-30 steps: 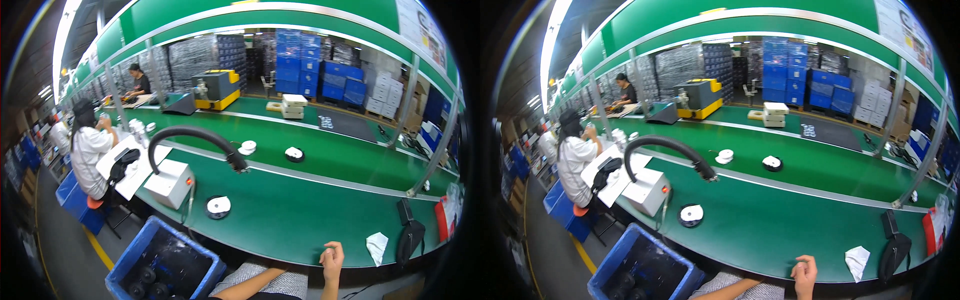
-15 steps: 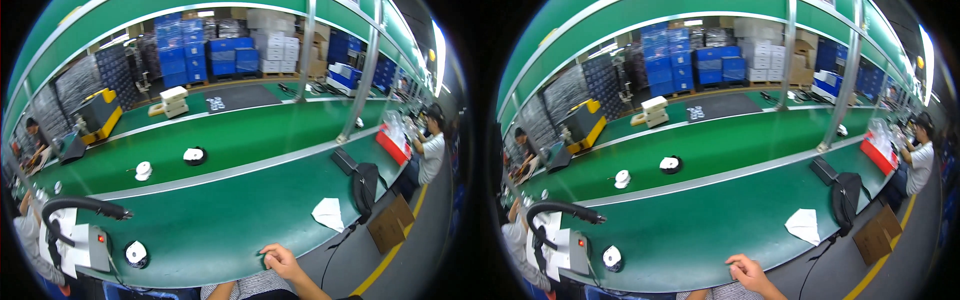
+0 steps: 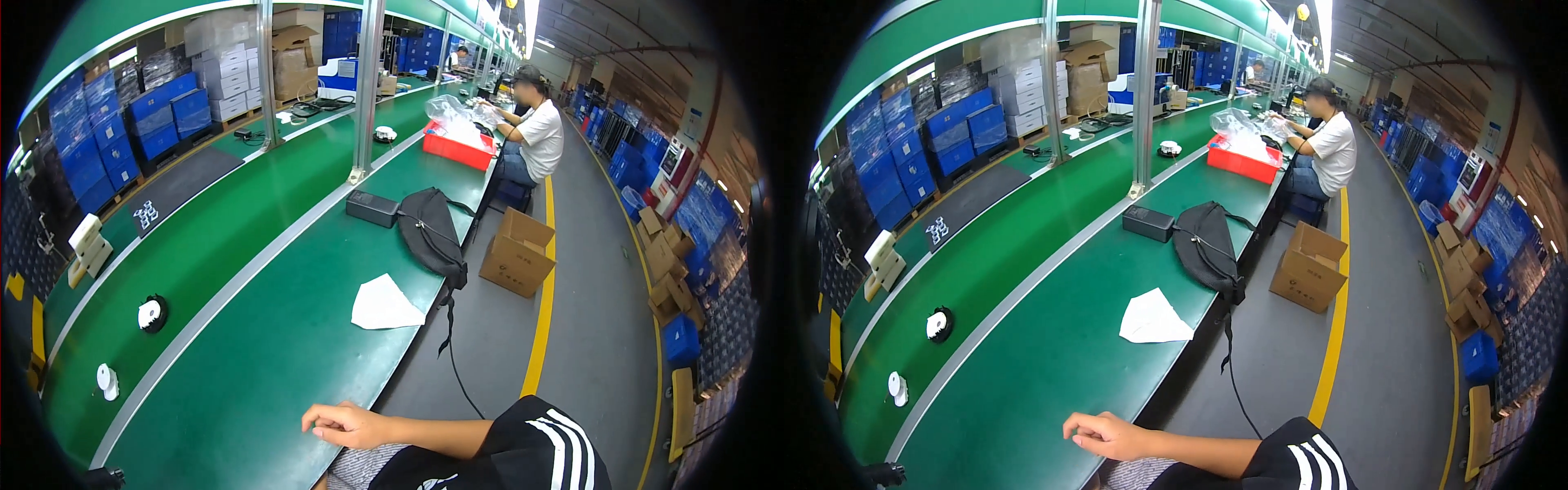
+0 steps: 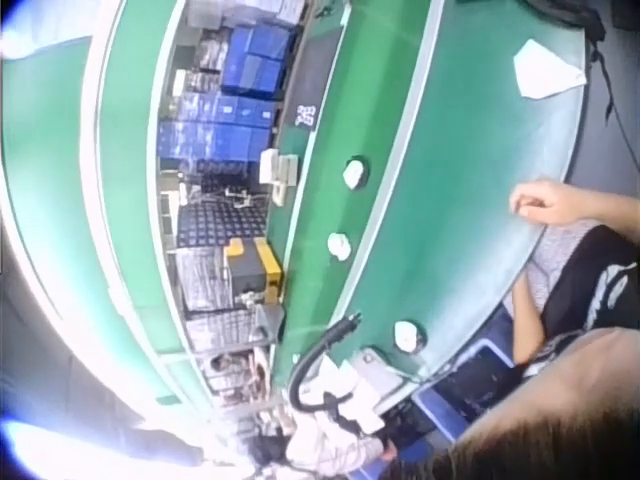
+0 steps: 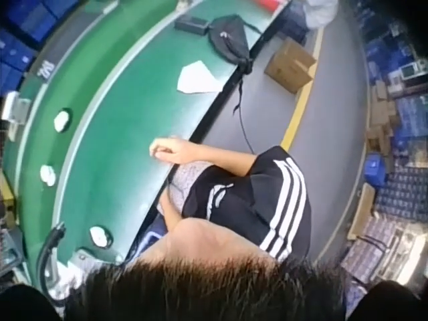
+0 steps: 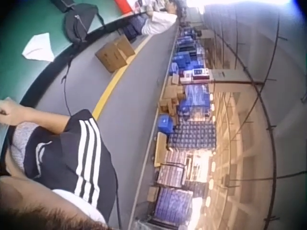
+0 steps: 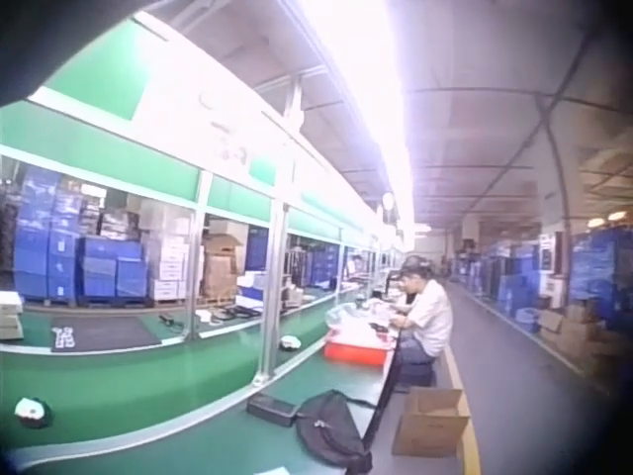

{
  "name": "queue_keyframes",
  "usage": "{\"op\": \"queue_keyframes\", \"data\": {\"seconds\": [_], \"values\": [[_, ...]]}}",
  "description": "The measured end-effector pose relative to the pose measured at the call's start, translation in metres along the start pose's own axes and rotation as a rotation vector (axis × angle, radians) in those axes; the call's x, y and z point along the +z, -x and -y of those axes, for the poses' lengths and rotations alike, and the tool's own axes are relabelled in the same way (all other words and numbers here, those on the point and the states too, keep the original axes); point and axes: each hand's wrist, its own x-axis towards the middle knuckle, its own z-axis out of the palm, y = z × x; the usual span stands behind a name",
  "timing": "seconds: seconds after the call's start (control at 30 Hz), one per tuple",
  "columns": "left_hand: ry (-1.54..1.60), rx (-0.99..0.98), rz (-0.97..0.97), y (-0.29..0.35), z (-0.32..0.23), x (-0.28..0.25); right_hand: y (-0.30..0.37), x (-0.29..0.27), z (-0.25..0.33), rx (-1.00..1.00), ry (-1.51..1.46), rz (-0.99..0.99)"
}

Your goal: The person assembles components of an electronic device by hand, joining a circuit board and wires into a housing.

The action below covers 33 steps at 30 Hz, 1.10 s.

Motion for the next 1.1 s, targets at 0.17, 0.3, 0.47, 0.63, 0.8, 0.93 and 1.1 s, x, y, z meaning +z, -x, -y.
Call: {"op": "queue_keyframes", "data": {"seconds": [0.17,0.3,0.47,0.63,0.8,0.93,1.1], "values": [[0.01,-0.149,-0.141,0.059,-0.001,-0.028,0.003,0.005,0.002,0.056,-0.065,0.03],[0.127,-0.267,-0.335,0.122,-0.049,-0.062,0.015,0.001,0.014,0.048,-0.082,-0.055],[0.208,0.033,-0.306,0.13,-0.118,-0.104,0.003,0.006,0.014,0.041,-0.111,-0.024],[-0.187,0.353,-0.421,0.099,-0.185,-0.18,-0.004,0.018,0.008,0.093,-0.138,-0.034],[-0.732,0.234,-0.423,0.064,-0.225,-0.206,-0.001,0.014,0.007,0.01,-0.071,-0.077],[-0.534,0.31,-0.366,0.035,-0.223,-0.178,0.003,0.01,0.013,0.022,-0.091,-0.108],[-0.478,0.37,-0.32,0.013,-0.226,-0.16,-0.007,0.019,-0.004,-0.031,-0.051,-0.042]]}}
